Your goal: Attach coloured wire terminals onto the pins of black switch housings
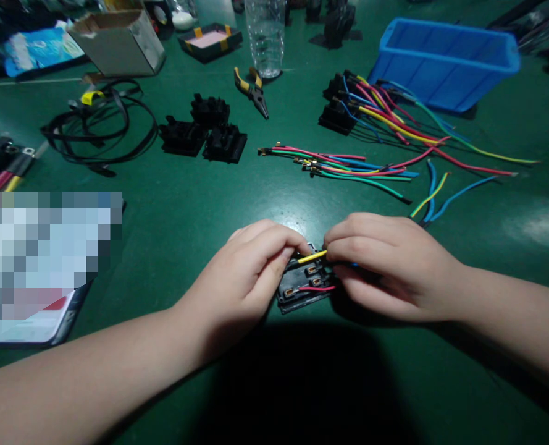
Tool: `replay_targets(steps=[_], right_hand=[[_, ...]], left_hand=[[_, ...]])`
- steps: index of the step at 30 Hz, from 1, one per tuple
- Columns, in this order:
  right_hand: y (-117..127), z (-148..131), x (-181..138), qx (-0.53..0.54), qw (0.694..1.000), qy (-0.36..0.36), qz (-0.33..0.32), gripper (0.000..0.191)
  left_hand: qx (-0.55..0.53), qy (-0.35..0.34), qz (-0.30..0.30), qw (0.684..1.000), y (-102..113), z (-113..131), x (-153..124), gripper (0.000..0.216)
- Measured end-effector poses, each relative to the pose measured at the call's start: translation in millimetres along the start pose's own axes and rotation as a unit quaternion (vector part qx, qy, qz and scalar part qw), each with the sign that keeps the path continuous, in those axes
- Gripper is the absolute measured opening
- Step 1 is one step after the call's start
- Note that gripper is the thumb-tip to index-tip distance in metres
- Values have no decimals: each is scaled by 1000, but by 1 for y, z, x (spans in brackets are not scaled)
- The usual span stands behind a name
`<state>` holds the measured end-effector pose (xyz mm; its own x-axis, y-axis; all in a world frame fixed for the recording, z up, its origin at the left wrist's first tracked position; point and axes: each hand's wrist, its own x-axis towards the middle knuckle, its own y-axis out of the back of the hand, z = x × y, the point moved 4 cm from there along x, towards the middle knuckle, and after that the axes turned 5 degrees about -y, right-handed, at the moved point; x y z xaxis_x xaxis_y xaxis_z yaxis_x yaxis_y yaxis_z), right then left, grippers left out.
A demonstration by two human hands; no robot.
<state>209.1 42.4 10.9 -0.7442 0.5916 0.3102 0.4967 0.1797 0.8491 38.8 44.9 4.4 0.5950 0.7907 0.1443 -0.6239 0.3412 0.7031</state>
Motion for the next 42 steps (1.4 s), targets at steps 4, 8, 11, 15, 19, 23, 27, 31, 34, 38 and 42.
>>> replay_targets(steps=[4,8,11,15,19,23,27,31,34,38,42], right_hand=[[-1,1,0,1,1000,-4,-6,13],[-1,1,0,4,1000,-10,-20,13],[-1,1,0,3,1000,-11,-22,14],[-1,1,0,3,1000,-10,-24,13],[-2,2,0,4,1000,-12,-27,13],[-2,1,0,8,1000,-3,-27,14],[-2,-1,-1,-16,999,22,-45,20],[-3,-2,-3,-25,998,50,-43,29],[-3,-2,-3,-33,997,56,-46,32],[-3,-2,-2,-46,996,49,-50,31],[-3,-3,-2,-54,996,50,-42,31]], left_hand=[[0,12,2,1000,0,0,-1,23],[-7,22,6,1000,0,0,-1,21],[-7,18,7,1000,0,0,-1,21],[-4,12,0,1000,0,1,0,16],[1,15,-14,1000,-1,1,1,14],[1,13,-13,1000,-1,2,0,14],[1,9,-6,1000,0,2,-1,15],[-6,10,-3,1000,-1,0,-1,21],[-9,7,-2,1000,-2,0,-1,22],[-10,4,3,1000,-1,0,-1,21],[-16,9,12,1000,0,0,-2,19]])
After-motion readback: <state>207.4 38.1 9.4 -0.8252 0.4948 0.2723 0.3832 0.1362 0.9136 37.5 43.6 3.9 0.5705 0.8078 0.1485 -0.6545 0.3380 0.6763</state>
